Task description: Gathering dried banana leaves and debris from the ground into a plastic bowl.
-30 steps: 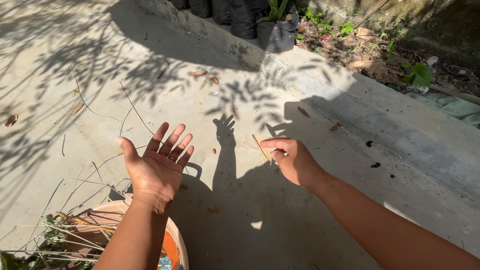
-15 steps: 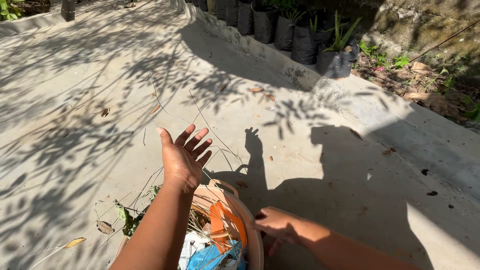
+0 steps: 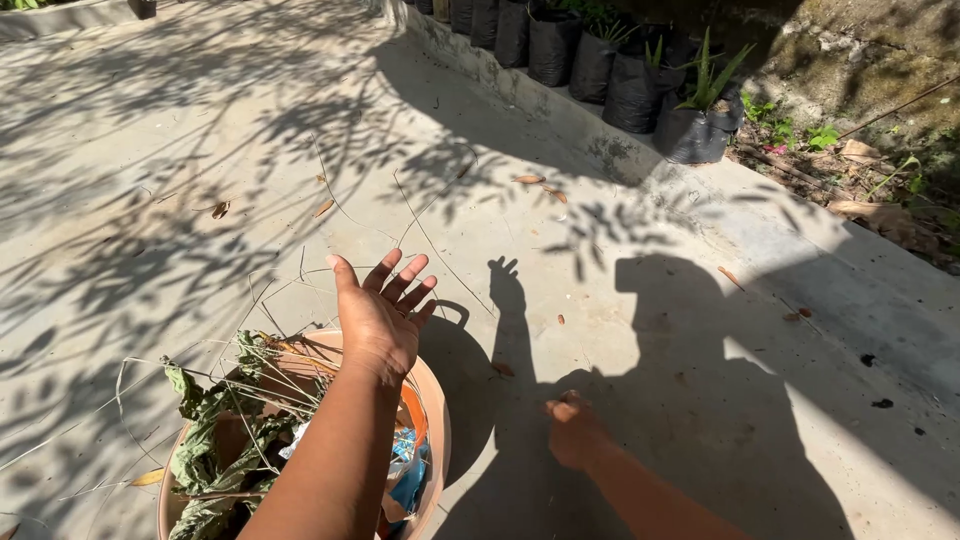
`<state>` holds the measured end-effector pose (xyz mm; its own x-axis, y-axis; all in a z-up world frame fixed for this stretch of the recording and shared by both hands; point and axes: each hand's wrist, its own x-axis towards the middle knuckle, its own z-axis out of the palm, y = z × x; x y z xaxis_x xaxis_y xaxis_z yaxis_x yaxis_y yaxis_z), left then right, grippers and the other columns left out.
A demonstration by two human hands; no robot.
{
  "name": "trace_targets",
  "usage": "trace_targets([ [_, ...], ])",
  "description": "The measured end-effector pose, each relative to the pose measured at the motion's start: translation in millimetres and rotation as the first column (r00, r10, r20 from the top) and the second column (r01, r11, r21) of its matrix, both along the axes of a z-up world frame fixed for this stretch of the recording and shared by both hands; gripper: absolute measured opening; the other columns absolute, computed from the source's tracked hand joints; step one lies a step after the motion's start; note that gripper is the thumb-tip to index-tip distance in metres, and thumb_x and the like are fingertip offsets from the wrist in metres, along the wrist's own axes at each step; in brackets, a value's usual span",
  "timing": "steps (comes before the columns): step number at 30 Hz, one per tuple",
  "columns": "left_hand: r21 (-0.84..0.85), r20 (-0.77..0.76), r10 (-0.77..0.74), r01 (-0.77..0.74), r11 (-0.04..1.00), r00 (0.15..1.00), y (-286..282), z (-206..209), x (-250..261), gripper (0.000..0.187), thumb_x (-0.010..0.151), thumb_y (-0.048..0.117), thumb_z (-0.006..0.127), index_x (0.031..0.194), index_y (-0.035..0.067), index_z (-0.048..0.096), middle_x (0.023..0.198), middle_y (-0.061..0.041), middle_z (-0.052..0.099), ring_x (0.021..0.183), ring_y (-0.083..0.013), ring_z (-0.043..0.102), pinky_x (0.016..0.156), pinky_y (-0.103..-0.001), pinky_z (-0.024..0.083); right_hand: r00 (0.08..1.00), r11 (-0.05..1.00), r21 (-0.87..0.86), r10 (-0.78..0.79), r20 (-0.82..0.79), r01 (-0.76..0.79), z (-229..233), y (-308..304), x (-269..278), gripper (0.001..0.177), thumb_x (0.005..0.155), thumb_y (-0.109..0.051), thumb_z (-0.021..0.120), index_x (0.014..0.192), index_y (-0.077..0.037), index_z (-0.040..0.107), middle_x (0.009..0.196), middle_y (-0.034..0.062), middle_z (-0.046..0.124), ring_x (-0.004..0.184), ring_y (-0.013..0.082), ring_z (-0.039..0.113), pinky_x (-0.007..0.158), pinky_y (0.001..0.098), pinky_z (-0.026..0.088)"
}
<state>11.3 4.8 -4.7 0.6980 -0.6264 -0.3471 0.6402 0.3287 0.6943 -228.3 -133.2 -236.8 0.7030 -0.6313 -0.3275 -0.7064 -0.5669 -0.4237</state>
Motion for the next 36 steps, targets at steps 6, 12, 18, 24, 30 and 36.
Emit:
trace_targets([
  [6,-0.013,-0.016,0.049,-0.049,0.999,0.999,11,-11,21,0.092,0.092,0.079,0.018,0.135,0.007,0.057,0.115,-0.015,0.073,0.099,-0.0314,0.063,0.107,-0.052,0.043,0.978,0.978,0.026,-0.209,-0.028,0.209,-10,9,-23,0.025,0.106,-0.022,0.048,0.112,-0.004,0.064,0.124,0.0159,0.059,0.114,0.0318,0.061,0.100,0.0438,0.051],
  [12,-0.024,-0.048,0.095,-0.096,0.995,0.994,17,-15,30,0.092,0.093,0.078,0.018,0.135,0.006,0.057,0.118,-0.017,0.072,0.100,-0.0324,0.064,0.109,-0.053,0.041,0.969,0.975,-0.102,-0.177,0.171,0.196,-19,1,3,0.016,0.100,-0.013,0.056,0.103,-0.008,0.071,0.118,0.0130,0.064,0.109,0.0307,0.066,0.097,0.0419,0.055],
  [18,-0.038,-0.079,0.136,-0.140,0.989,0.987,25,-19,41,0.092,0.093,0.077,0.017,0.135,0.006,0.056,0.122,-0.018,0.071,0.103,-0.0338,0.065,0.111,-0.054,0.040,0.954,0.996,-0.089,0.052,0.296,-0.027,-40,-27,52,0.056,0.081,0.006,0.063,0.132,-0.016,0.066,0.150,0.0136,0.045,0.128,0.0370,0.049,0.105,0.0436,0.045],
  [24,-0.042,-0.112,0.206,-0.212,0.976,0.972,35,-26,54,0.091,0.094,0.077,0.018,0.136,0.005,0.055,0.125,-0.019,0.070,0.107,-0.0357,0.065,0.112,-0.055,0.039,0.979,0.990,-0.120,-0.050,0.196,0.074,-45,-17,58,0.044,0.091,0.005,0.056,0.129,-0.015,0.065,0.141,0.0050,0.056,0.126,0.0335,0.052,0.108,0.0424,0.046],
  [30,-0.090,-0.171,0.277,-0.295,0.951,0.946,36,-26,66,0.090,0.095,0.075,0.018,0.137,0.004,0.055,0.128,-0.020,0.070,0.113,-0.0373,0.064,0.114,-0.055,0.037,0.788,0.991,-0.130,0.050,0.613,0.038,33,9,79,0.038,0.083,0.007,0.061,0.114,-0.011,0.074,0.119,0.0060,0.067,0.097,0.0208,0.067,0.084,0.0339,0.056],
  [36,-0.148,-0.221,0.327,-0.363,0.920,0.919,36,-20,70,0.092,0.095,0.075,0.019,0.139,0.003,0.055,0.130,-0.021,0.070,0.119,-0.0392,0.063,0.116,-0.055,0.037,0.757,0.920,0.383,-0.192,0.625,-0.083,157,84,104,0.028,0.094,-0.008,0.068,0.121,-0.013,0.073,0.097,0.0058,0.079,0.077,0.0146,0.064,0.066,0.0265,0.052],
])
